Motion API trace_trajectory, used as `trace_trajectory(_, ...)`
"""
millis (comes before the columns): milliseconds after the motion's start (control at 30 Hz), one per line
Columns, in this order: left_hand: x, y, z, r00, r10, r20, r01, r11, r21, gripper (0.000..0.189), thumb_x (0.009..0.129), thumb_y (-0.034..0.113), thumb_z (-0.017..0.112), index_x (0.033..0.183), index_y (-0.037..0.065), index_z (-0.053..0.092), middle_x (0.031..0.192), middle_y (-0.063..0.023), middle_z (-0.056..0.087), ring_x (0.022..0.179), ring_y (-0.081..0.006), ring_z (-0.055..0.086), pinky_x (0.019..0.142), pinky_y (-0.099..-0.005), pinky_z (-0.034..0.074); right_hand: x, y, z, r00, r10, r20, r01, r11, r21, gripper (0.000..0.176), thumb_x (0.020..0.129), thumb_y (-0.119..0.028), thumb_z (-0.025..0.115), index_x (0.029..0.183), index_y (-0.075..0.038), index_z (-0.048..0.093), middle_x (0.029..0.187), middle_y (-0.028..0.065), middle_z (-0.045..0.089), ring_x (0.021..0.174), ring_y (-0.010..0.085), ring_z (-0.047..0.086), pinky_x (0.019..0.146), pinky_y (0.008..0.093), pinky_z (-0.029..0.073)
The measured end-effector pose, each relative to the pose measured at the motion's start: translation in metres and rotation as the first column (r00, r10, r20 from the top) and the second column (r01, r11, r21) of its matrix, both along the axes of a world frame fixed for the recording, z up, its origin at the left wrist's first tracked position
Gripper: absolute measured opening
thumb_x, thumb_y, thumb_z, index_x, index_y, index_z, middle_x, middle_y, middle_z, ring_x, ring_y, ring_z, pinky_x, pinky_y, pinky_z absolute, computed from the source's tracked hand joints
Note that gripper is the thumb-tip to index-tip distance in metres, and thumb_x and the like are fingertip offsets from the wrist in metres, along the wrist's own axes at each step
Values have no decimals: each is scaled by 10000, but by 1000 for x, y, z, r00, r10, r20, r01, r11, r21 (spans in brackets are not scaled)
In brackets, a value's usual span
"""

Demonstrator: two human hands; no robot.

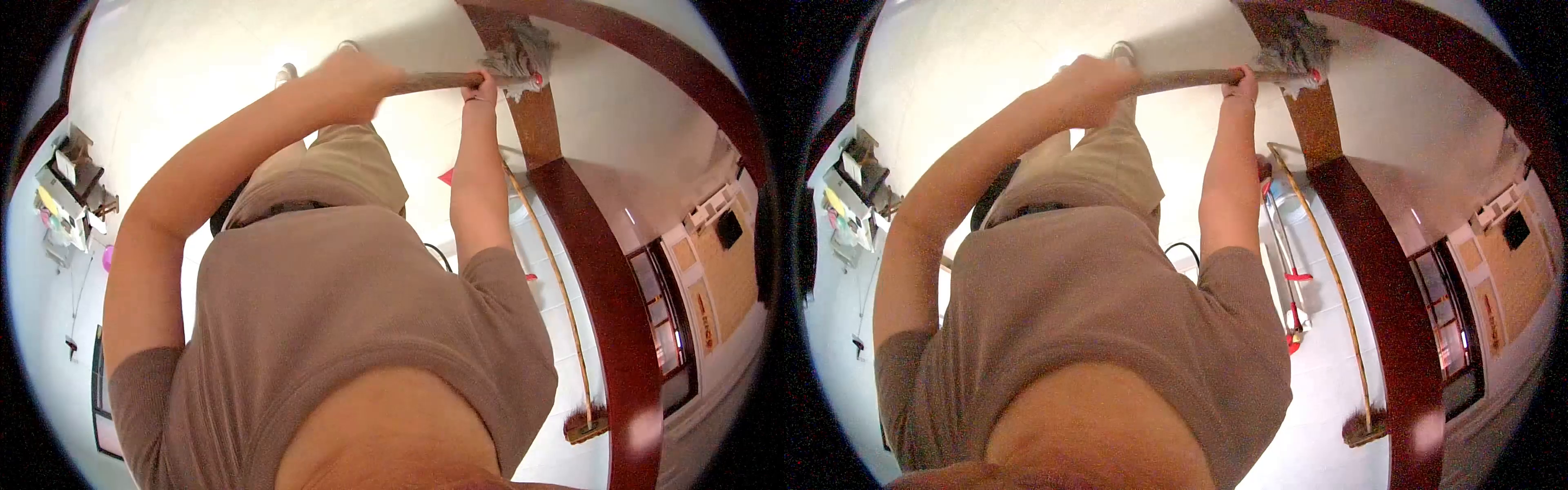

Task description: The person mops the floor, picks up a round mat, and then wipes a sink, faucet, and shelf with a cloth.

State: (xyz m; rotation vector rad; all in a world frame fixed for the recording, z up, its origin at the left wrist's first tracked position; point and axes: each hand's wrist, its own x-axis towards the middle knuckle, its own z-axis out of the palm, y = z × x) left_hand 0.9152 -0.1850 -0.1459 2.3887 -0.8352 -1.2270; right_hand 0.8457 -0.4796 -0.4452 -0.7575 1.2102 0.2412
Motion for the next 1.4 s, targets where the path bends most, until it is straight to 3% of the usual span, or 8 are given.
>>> trace_trajectory(67, -12, -34, -27, 1000, 4, 29, -1, 996, -86, 213, 697, 26, 495, 897, 63, 561, 756, -140, 594, 706, -300, 583, 611, -393, 461, -34, -40, -17, 1000, -17, 5, 16, 990, 137, 192, 778, -175, 478, 625, -65, 518, 626, 69, 545, 567, 207, 519, 511, 336, 441)
trace_trajectory(133, -17, -74, -57, 977, -184, -103, 177, 981, -74, 307, 739, 39, 486, 1046, 47, 492, 830, -145, 575, 746, -270, 582, 609, -380, 465, -51, -39, 10, 979, -174, -109, 171, 985, -29, 218, 801, -177, 467, 620, -62, 501, 629, 70, 543, 620, 209, 534, 562, 371, 459)
trace_trajectory(300, -31, -114, -91, 947, -277, -163, 270, 961, -64, 272, 749, 51, 487, 1021, 42, 503, 763, -124, 586, 733, -263, 586, 611, -380, 465, -88, -50, -1, 905, -393, -159, 394, 919, -26, 118, 801, -164, 505, 788, -60, 451, 633, 68, 510, 562, 198, 529, 511, 356, 483)
trace_trajectory(567, -31, -18, -67, 984, -117, -133, 123, 992, 36, 232, 714, 72, 520, 944, 62, 547, 789, -103, 598, 759, -262, 585, 641, -366, 451, -73, 26, 12, 925, -216, -312, 204, 976, -70, 176, 814, -182, 500, 858, -44, 400, 628, 83, 488, 511, 209, 512, 452, 343, 475)
trace_trajectory(767, 1, 55, 35, 995, -19, -94, 37, 980, 196, 217, 723, 44, 499, 936, 71, 532, 759, -109, 592, 720, -261, 581, 617, -372, 443, -44, 59, 10, 907, -176, -383, 229, 969, 98, 164, 826, -169, 453, 888, -46, 365, 592, 79, 475, 492, 208, 505, 456, 322, 472)
trace_trajectory(933, 27, 182, 79, 997, 72, 23, -76, 954, 289, 342, 698, 53, 533, 1033, 124, 532, 745, -100, 597, 679, -260, 577, 626, -366, 436, 3, 213, 7, 946, -39, -321, 61, 996, 61, 101, 797, -154, 408, 724, -85, 402, 598, 42, 456, 507, 158, 477, 432, 289, 412)
trace_trajectory(1200, 10, 351, 150, 892, 400, 208, -451, 797, 401, 432, 651, 71, 542, 1080, 118, 534, 783, -134, 604, 738, -274, 581, 717, -383, 431, 94, 427, 64, 898, 220, -382, -177, 974, 144, 121, 811, -167, 450, 888, -78, 477, 726, 66, 517, 621, 158, 518, 557, 281, 438)
trace_trajectory(1400, -17, 410, 166, 772, 585, 249, -635, 715, 292, 377, 645, 57, 560, 1022, 75, 550, 756, -150, 598, 713, -287, 588, 675, -369, 450, 143, 521, 94, 889, 294, -351, -265, 955, 131, 223, 821, -177, 481, 1011, -72, 534, 821, 84, 562, 706, 158, 548, 651, 275, 458)
